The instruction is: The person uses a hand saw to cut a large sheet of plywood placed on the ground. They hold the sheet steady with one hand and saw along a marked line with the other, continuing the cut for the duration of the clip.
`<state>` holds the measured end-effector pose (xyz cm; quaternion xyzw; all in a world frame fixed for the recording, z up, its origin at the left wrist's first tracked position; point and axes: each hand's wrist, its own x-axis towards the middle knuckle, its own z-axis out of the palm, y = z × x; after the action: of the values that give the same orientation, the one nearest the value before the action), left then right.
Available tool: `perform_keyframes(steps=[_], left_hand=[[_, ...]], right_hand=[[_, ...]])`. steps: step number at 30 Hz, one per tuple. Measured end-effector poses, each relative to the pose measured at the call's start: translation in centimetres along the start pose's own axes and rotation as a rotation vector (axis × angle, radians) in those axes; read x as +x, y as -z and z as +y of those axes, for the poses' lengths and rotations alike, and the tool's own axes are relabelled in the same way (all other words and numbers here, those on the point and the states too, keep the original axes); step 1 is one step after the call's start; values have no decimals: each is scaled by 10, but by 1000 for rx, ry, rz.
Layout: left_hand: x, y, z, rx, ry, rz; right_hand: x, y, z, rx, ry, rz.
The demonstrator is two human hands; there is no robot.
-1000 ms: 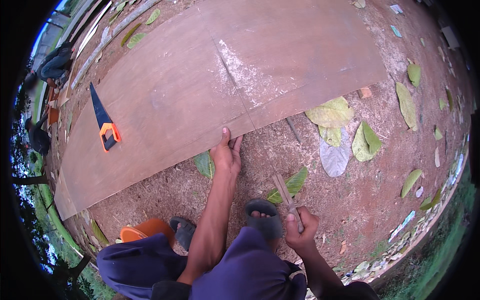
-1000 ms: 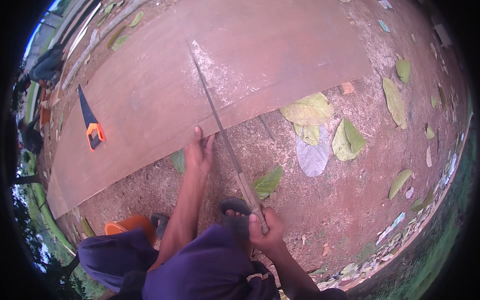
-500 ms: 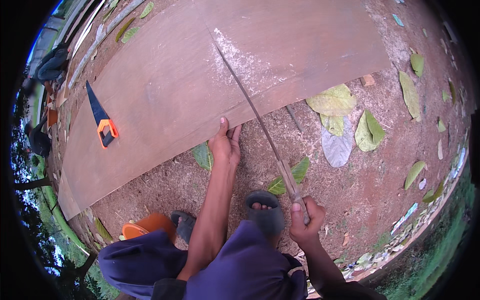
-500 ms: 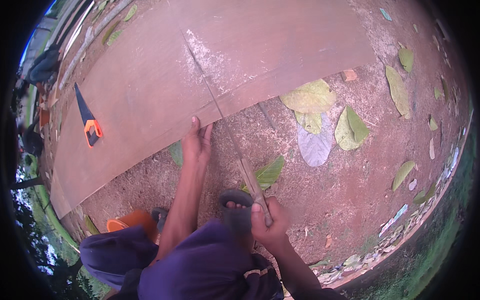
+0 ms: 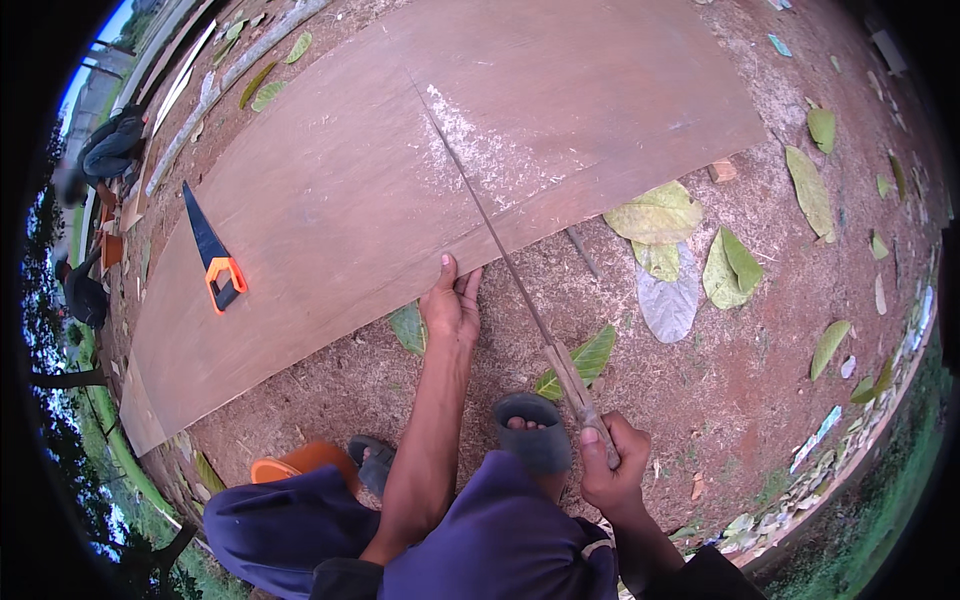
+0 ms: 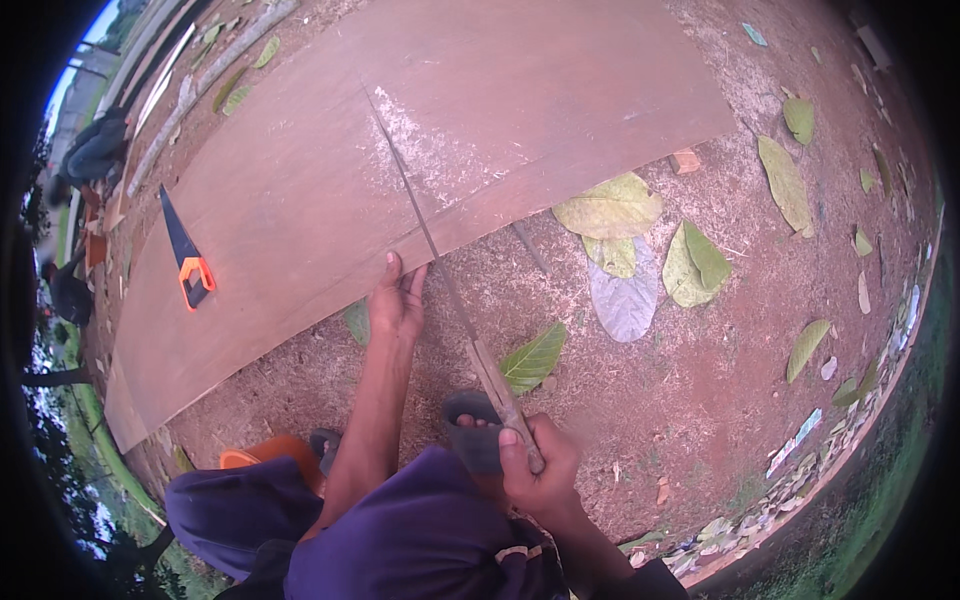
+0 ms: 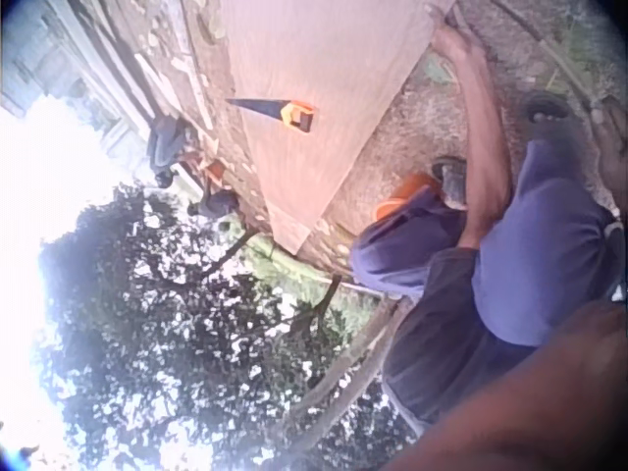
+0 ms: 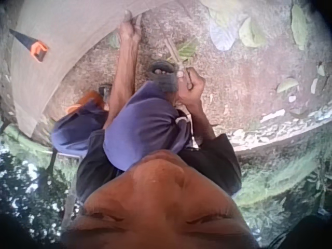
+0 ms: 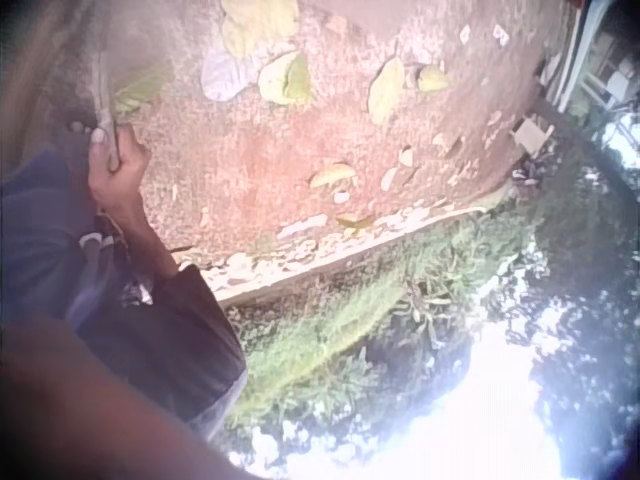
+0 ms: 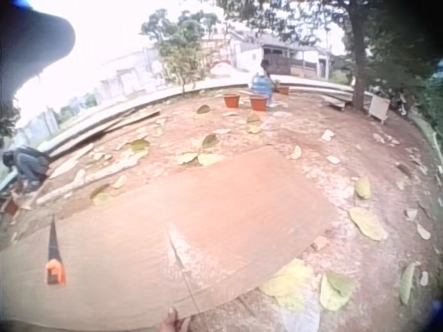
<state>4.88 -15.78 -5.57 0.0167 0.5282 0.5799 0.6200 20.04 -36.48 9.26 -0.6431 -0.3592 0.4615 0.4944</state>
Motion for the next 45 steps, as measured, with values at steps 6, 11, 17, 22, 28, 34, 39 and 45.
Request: perform_keyframes(steps=[6, 11, 17, 22, 28, 34, 39, 45], left_hand=[[15, 18, -3, -8, 68, -35], [-4, 5, 5, 58, 31, 51], [2, 8, 3, 24, 13, 21], [25, 31, -4, -10, 101, -29], [-4, 5, 3, 45, -22, 62], [47, 47, -15, -41, 202, -55], [3, 5, 6, 27, 9, 18], [40, 45, -6, -17, 139, -43]], right_hand=[[116, -67, 24, -52, 51, 101], [36, -26, 28, -6, 25, 89], [66, -53, 14, 6, -26, 73], [121, -82, 34, -52, 72, 109], [6, -15, 6, 7, 27, 38], [127, -83, 37, -102, 149, 123], [22, -24, 23, 40, 80, 85], [120, -87, 24, -26, 72, 84]])
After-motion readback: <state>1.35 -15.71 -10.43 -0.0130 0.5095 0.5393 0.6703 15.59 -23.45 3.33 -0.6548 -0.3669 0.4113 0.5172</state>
